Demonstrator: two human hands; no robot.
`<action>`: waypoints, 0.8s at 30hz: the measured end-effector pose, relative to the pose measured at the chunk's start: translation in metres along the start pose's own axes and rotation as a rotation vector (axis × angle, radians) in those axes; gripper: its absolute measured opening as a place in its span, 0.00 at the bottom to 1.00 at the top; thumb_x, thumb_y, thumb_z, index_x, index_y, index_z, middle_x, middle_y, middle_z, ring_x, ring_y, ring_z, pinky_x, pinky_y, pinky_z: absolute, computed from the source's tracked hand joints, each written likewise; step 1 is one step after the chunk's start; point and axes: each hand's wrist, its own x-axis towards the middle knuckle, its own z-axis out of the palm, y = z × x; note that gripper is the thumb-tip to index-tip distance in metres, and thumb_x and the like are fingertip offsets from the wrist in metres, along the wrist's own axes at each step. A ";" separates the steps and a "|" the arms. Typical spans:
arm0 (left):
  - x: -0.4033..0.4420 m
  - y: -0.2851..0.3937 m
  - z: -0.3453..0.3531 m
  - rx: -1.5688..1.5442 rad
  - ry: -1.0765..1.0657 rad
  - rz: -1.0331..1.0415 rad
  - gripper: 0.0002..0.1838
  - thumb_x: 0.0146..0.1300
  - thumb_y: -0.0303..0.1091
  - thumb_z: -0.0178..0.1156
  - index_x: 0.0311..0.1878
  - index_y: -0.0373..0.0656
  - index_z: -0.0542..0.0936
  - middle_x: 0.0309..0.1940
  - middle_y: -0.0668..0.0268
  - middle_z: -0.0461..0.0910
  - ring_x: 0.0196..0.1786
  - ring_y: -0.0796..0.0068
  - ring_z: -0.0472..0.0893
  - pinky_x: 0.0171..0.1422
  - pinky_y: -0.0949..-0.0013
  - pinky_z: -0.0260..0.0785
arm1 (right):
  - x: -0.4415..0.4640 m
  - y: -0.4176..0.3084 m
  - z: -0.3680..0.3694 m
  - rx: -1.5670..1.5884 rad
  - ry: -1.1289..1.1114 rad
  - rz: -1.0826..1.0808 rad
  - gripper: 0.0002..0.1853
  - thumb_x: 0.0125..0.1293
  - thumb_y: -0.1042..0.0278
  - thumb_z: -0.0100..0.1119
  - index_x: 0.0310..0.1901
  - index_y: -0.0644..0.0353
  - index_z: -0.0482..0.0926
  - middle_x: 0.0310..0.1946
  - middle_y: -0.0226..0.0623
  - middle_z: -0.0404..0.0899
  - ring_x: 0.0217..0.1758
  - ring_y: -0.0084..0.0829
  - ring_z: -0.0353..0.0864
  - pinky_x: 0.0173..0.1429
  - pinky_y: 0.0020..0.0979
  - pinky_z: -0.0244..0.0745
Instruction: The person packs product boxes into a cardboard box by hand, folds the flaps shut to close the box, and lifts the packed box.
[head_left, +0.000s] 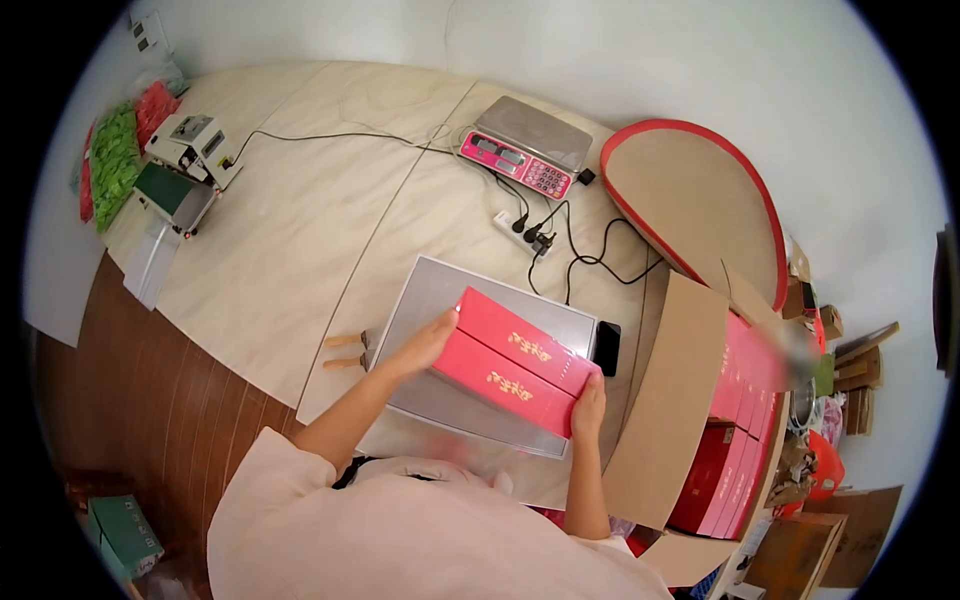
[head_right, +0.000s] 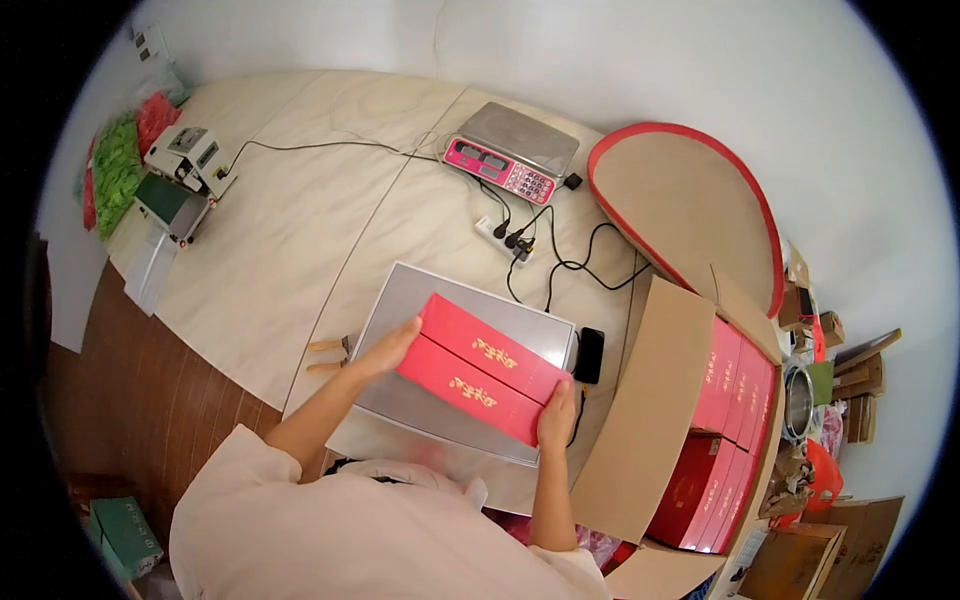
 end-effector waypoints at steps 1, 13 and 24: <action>0.004 -0.007 0.006 0.000 -0.006 0.010 0.34 0.75 0.55 0.33 0.69 0.33 0.61 0.68 0.57 0.63 0.72 0.67 0.59 0.75 0.67 0.47 | -0.003 0.000 -0.009 0.007 0.025 0.009 0.28 0.76 0.49 0.31 0.57 0.67 0.70 0.52 0.50 0.75 0.57 0.43 0.73 0.62 0.36 0.64; -0.001 -0.022 -0.029 -0.006 0.079 -0.161 0.37 0.73 0.60 0.31 0.71 0.38 0.58 0.71 0.60 0.59 0.73 0.65 0.57 0.76 0.64 0.45 | 0.012 -0.010 0.028 -0.056 -0.010 0.021 0.29 0.74 0.45 0.36 0.62 0.65 0.63 0.56 0.52 0.72 0.60 0.45 0.71 0.63 0.38 0.63; -0.008 -0.028 -0.051 -0.298 0.227 -0.067 0.31 0.75 0.52 0.37 0.68 0.37 0.64 0.67 0.57 0.66 0.70 0.66 0.63 0.73 0.67 0.51 | 0.019 -0.034 0.046 -0.179 -0.059 0.040 0.31 0.73 0.48 0.42 0.65 0.67 0.59 0.56 0.56 0.72 0.61 0.50 0.71 0.63 0.40 0.64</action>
